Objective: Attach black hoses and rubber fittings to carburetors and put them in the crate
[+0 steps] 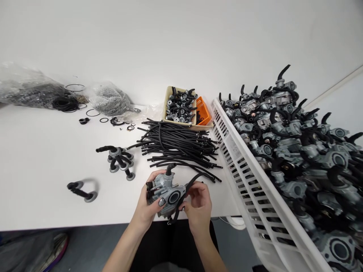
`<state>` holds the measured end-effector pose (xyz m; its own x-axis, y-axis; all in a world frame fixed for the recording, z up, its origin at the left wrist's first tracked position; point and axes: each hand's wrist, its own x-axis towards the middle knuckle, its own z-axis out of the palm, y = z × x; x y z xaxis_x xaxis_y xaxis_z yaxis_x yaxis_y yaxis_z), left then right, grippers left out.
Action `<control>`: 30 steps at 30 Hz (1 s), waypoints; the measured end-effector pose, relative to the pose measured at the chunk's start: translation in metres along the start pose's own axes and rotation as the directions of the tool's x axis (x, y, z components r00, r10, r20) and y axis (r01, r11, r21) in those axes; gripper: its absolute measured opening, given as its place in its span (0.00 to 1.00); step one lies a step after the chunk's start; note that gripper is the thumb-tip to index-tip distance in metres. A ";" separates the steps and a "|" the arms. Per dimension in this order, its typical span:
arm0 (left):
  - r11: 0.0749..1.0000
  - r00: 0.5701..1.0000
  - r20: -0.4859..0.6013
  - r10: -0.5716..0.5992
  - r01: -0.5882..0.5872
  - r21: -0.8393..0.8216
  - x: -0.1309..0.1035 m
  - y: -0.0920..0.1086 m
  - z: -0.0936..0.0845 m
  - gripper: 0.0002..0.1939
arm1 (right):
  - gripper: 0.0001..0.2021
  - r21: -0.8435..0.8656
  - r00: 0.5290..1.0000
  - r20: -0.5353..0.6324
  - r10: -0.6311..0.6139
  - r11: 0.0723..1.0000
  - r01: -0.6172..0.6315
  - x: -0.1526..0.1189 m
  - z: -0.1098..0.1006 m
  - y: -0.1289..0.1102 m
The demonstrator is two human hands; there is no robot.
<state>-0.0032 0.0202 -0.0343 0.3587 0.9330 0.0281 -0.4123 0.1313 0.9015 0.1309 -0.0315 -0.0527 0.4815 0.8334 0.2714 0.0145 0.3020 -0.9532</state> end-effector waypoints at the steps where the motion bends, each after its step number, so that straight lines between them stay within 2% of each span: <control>1: 1.000 1.000 0.006 -0.002 0.002 0.006 0.000 0.000 0.000 0.36 | 0.21 0.002 0.999 -0.029 -0.015 1.000 0.015 -0.001 0.001 0.001; 4: 1.000 1.000 0.022 -0.006 0.006 0.013 0.000 0.000 0.000 0.36 | 0.24 -0.007 0.993 -0.098 -0.058 0.998 0.058 -0.004 0.001 0.005; 7: 1.000 0.999 0.030 -0.014 0.014 0.016 -0.001 0.002 0.000 0.36 | 0.23 -0.056 0.993 -0.081 -0.081 0.995 0.077 -0.008 -0.001 0.007; 12: 1.000 0.999 0.022 -0.023 0.023 0.006 -0.002 0.004 -0.001 0.35 | 0.22 -0.068 0.993 0.112 -0.048 0.996 0.056 -0.007 -0.005 0.002; 17: 0.999 0.998 0.050 -0.035 0.036 -0.031 0.000 0.003 -0.001 0.37 | 0.25 0.001 0.942 0.329 -0.062 0.998 0.065 0.000 -0.011 -0.001; 21: 0.992 0.991 0.062 -0.118 0.120 -0.035 -0.002 0.004 0.000 0.40 | 0.27 0.052 0.912 0.407 0.047 0.996 -0.074 0.001 -0.015 -0.007; 26: 0.974 0.965 -0.134 -0.227 0.224 -0.034 -0.010 0.005 0.004 0.38 | 0.36 0.008 0.850 0.496 0.178 0.978 -0.210 0.001 -0.022 -0.011; 30: 0.963 0.957 -0.105 -0.271 0.267 -0.045 -0.012 0.006 0.005 0.37 | 0.42 -0.018 0.814 0.522 0.253 0.958 -0.286 -0.001 -0.028 -0.006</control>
<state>-0.0061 0.0082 -0.0270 0.3670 0.8925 -0.2622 -0.3386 0.3907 0.8560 0.1551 -0.0474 -0.0512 -0.0621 0.9968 0.0499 -0.1078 0.0430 -0.9932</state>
